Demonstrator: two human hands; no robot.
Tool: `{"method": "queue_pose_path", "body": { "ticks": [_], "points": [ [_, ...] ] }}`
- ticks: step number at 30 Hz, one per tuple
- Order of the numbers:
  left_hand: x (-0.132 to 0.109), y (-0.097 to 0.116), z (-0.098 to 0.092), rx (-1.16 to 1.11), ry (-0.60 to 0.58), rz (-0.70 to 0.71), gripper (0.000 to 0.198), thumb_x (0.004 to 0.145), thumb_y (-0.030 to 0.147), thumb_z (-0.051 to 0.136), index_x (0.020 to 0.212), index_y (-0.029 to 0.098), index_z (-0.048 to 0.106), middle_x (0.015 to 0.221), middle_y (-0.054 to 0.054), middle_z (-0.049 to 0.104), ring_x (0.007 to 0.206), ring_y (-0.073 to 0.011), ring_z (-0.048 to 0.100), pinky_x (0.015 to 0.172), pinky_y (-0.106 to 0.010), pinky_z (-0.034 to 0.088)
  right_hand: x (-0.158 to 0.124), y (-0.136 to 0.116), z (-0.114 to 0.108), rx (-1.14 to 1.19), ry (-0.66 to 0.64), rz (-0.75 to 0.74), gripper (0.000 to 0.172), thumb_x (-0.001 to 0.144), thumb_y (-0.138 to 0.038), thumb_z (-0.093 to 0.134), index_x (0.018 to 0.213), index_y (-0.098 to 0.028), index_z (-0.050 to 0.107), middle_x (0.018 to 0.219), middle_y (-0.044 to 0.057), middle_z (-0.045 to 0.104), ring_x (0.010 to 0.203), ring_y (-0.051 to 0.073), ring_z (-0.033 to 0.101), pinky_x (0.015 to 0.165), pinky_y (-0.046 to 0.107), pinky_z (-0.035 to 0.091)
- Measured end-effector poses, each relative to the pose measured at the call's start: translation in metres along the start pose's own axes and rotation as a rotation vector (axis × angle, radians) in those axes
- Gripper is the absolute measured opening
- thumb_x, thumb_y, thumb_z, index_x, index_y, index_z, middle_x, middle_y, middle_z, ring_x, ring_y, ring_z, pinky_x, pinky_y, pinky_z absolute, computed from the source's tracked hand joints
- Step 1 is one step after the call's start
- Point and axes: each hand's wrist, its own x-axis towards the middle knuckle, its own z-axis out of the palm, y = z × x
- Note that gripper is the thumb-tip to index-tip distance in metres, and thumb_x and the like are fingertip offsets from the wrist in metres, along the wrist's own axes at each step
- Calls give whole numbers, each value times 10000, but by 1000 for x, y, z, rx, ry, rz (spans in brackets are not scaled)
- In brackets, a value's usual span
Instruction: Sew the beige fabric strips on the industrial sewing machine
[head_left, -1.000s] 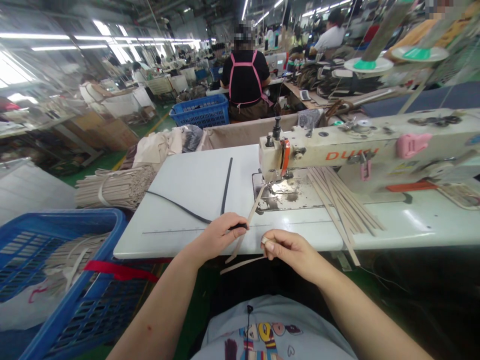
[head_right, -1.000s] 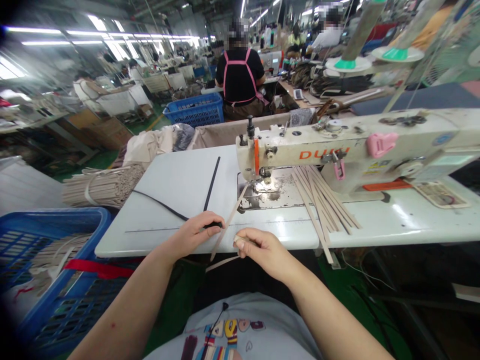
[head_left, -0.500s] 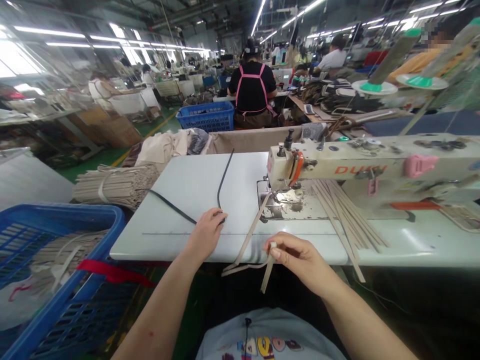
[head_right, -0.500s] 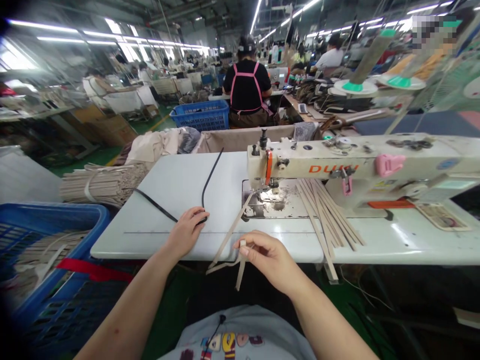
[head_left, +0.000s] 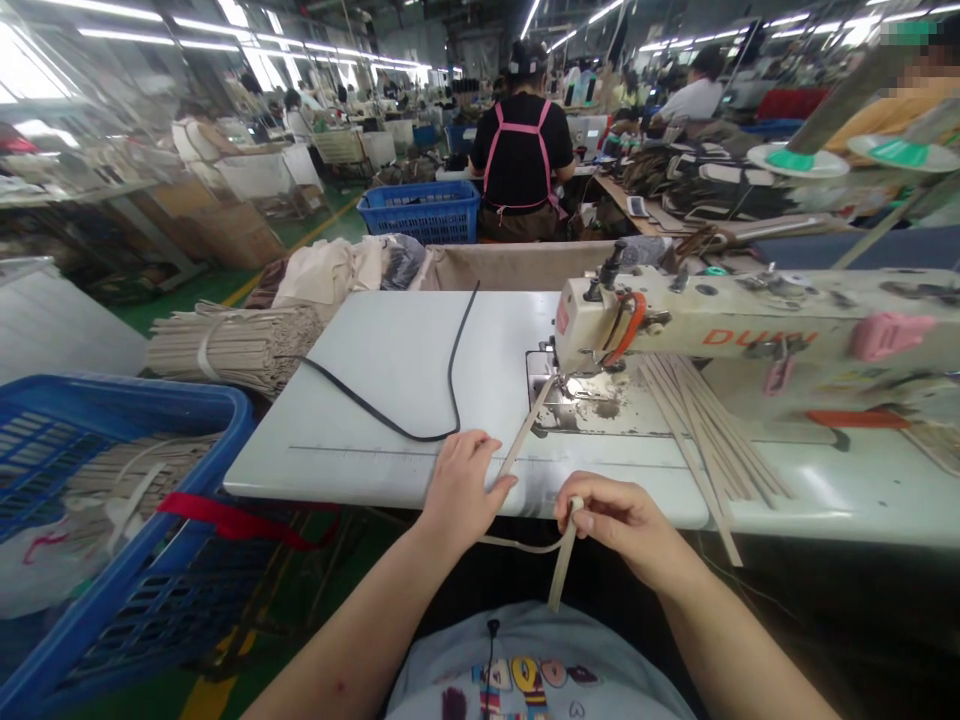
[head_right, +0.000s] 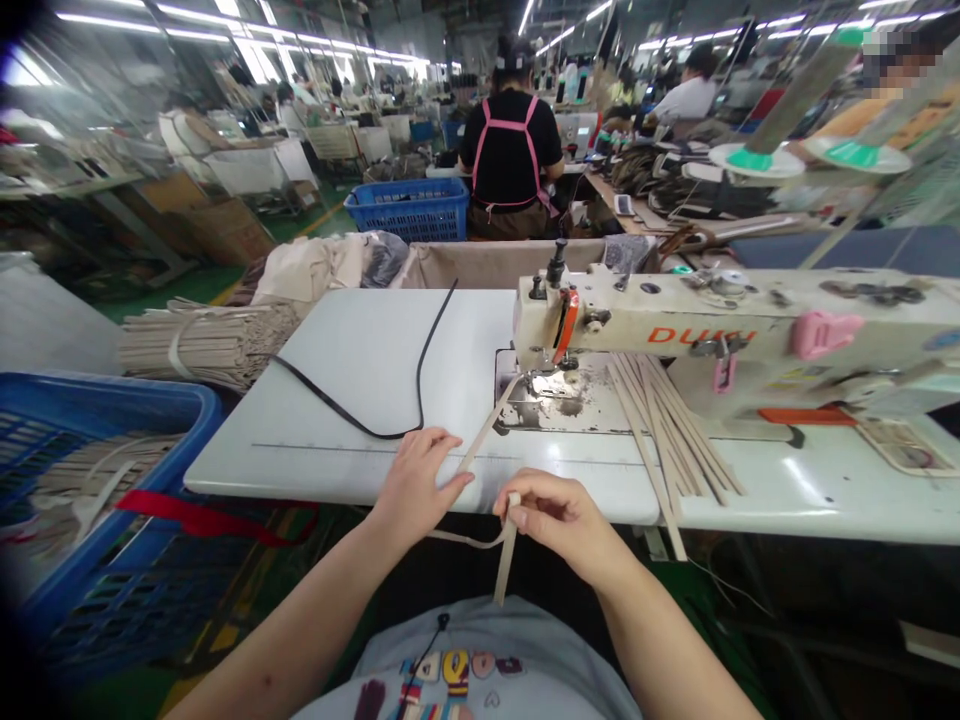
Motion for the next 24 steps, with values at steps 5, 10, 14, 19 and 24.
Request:
{"method": "queue_pose_path", "body": {
  "ticks": [5, 10, 14, 19, 24],
  "points": [
    [6, 3, 10, -73, 28, -119, 119, 809, 162, 743, 907, 216, 701, 1165, -65, 651, 1148, -272, 561, 1055, -450, 454, -8, 5, -4, -21, 30, 37, 284, 903, -472, 725, 900, -190, 758, 846, 56, 666, 695, 153, 546, 630, 282, 444],
    [9, 4, 9, -98, 14, -196, 107, 781, 169, 765, 843, 228, 702, 1142, -51, 666, 1138, -275, 570, 1059, -461, 443, -16, 8, -10, 0, 56, 59, 288, 901, -477, 725, 898, -191, 757, 844, 57, 669, 689, 153, 544, 627, 284, 447],
    [12, 5, 7, -99, -6, -201, 137, 770, 151, 763, 850, 224, 679, 1130, -51, 681, 1132, -275, 570, 1058, -460, 429, -18, 12, -13, 21, 53, 49, 256, 918, -449, 716, 939, -199, 762, 879, 57, 679, 738, 162, 583, 660, 286, 473],
    [13, 5, 6, -68, -103, -129, 145, 818, 114, 663, 891, 223, 601, 981, -33, 692, 1016, -250, 589, 977, -427, 450, -14, 13, -10, 66, 35, 51, 231, 929, -417, 713, 991, -199, 757, 934, 66, 700, 793, 172, 621, 709, 293, 505],
    [1, 21, 0, -84, -158, -178, 288, 802, 87, 605, 1067, 199, 587, 931, -54, 656, 977, -262, 582, 899, -407, 462, -10, 5, -5, 177, 63, 34, 240, 924, -422, 725, 997, -194, 732, 892, 54, 706, 723, 142, 613, 674, 268, 505]
  ]
}}
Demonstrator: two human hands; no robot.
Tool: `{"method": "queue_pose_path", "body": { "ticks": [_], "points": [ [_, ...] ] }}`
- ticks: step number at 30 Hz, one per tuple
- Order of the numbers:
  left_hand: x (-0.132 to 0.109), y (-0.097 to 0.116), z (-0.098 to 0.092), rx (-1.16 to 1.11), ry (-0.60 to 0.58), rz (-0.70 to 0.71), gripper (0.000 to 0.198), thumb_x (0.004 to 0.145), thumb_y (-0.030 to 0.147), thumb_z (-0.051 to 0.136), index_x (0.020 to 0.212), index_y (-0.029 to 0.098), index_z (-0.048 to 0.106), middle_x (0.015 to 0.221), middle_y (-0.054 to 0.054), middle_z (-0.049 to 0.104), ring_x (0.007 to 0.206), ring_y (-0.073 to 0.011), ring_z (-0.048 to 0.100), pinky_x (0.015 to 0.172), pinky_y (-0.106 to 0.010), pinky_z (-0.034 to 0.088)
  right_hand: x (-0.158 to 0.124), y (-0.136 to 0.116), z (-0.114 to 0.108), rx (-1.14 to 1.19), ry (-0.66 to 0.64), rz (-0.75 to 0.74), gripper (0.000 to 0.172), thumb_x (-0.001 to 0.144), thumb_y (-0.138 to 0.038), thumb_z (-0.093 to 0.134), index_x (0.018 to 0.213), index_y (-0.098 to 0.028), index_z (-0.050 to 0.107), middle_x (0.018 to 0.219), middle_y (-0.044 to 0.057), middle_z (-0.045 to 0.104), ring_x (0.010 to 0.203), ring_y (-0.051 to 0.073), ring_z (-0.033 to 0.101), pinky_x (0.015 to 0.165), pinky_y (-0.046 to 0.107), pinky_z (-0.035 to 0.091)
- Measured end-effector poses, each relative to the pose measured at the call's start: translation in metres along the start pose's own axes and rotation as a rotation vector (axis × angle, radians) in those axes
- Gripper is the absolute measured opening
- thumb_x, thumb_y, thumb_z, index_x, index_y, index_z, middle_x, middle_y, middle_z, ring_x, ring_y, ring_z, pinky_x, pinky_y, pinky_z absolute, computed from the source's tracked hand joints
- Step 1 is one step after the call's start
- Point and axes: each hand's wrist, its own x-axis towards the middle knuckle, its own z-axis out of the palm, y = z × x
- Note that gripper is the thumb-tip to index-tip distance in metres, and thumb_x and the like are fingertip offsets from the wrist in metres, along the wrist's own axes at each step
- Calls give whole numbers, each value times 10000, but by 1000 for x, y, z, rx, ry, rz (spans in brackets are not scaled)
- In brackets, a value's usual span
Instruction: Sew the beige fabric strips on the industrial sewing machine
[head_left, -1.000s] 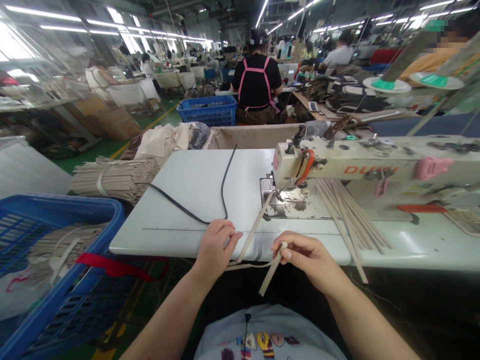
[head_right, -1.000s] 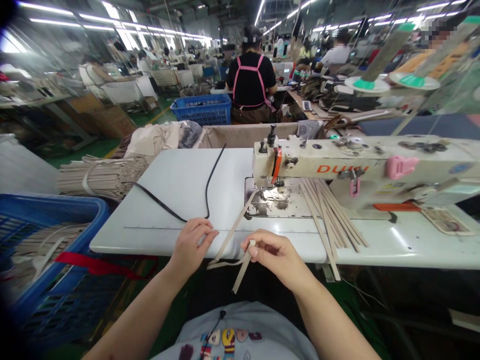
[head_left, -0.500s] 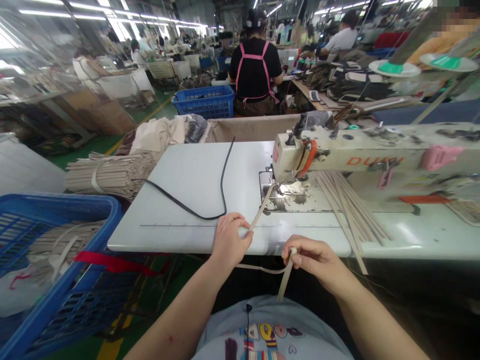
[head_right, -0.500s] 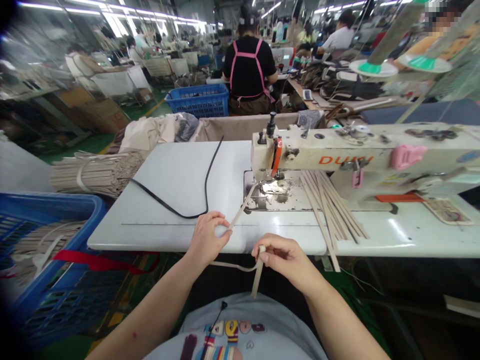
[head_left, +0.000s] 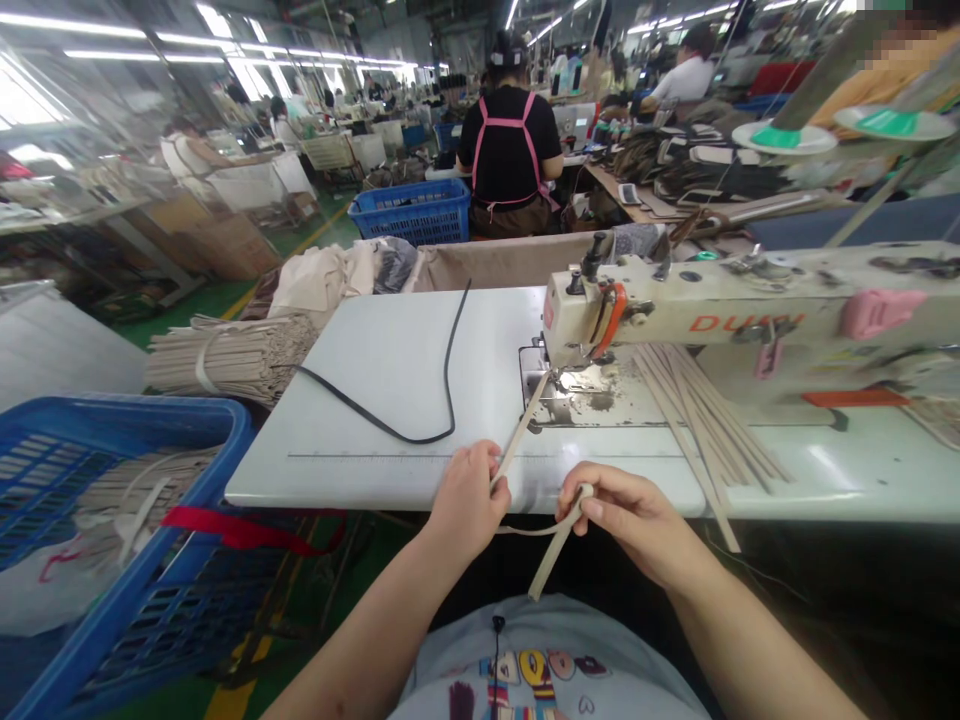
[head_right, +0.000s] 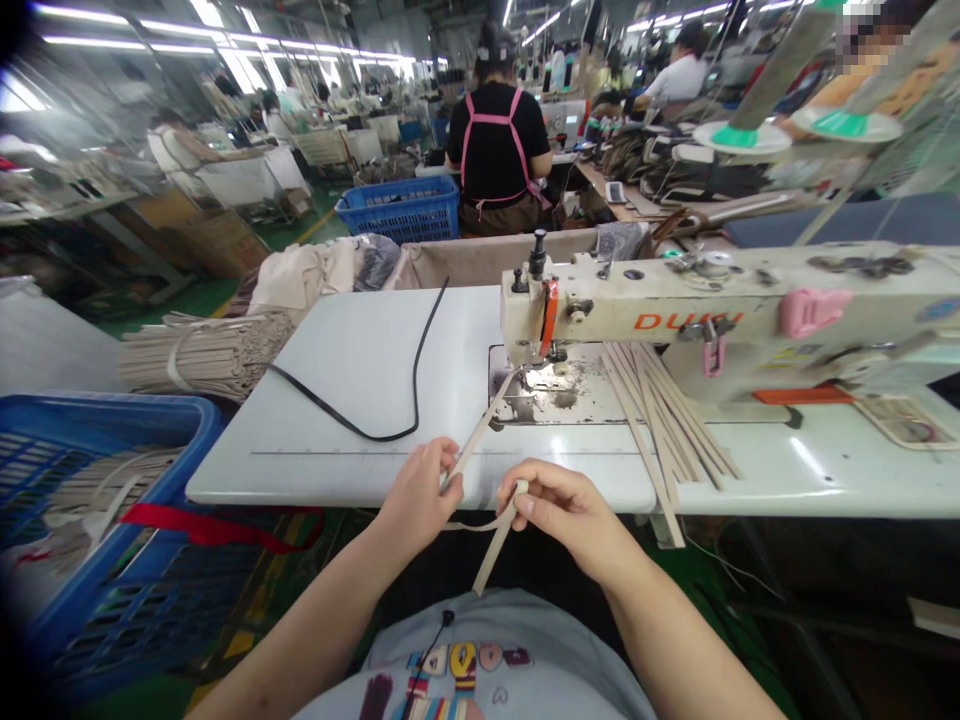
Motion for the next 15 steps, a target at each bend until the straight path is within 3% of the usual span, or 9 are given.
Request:
{"method": "queue_pose_path", "body": {
  "ticks": [4, 6, 12, 15],
  "points": [
    [-30, -8, -24, -215, -250, -10, 57, 891, 231, 580, 900, 199, 626, 871, -36, 624, 855, -212, 562, 785, -331, 442, -2, -18, 2, 28, -42, -18, 235, 933, -387, 724, 1057, -188, 711, 861, 52, 696, 692, 133, 616, 613, 241, 496],
    [-47, -29, -44, -339, -338, -101, 180, 933, 352, 568, 862, 191, 605, 790, -8, 565, 760, -179, 520, 700, -289, 419, -3, -34, 3, 74, -80, -51, 228, 940, -369, 716, 1062, -176, 705, 861, 57, 692, 669, 128, 614, 591, 235, 492],
    [-105, -130, -112, -269, -388, -241, 405, 903, 579, 607, 793, 189, 626, 917, -33, 617, 910, -222, 572, 836, -306, 473, 10, -99, 14, 263, -44, -305, 125, 951, -347, 688, 991, -229, 698, 868, 34, 637, 673, 124, 592, 557, 219, 484],
    [-140, -182, -138, -169, -427, -352, 436, 859, 621, 637, 770, 197, 686, 917, -31, 660, 911, -228, 627, 841, -314, 512, 27, -131, 25, 99, -6, -403, 151, 912, -374, 744, 955, -231, 719, 827, 21, 603, 737, 143, 585, 624, 241, 515]
  ]
}}
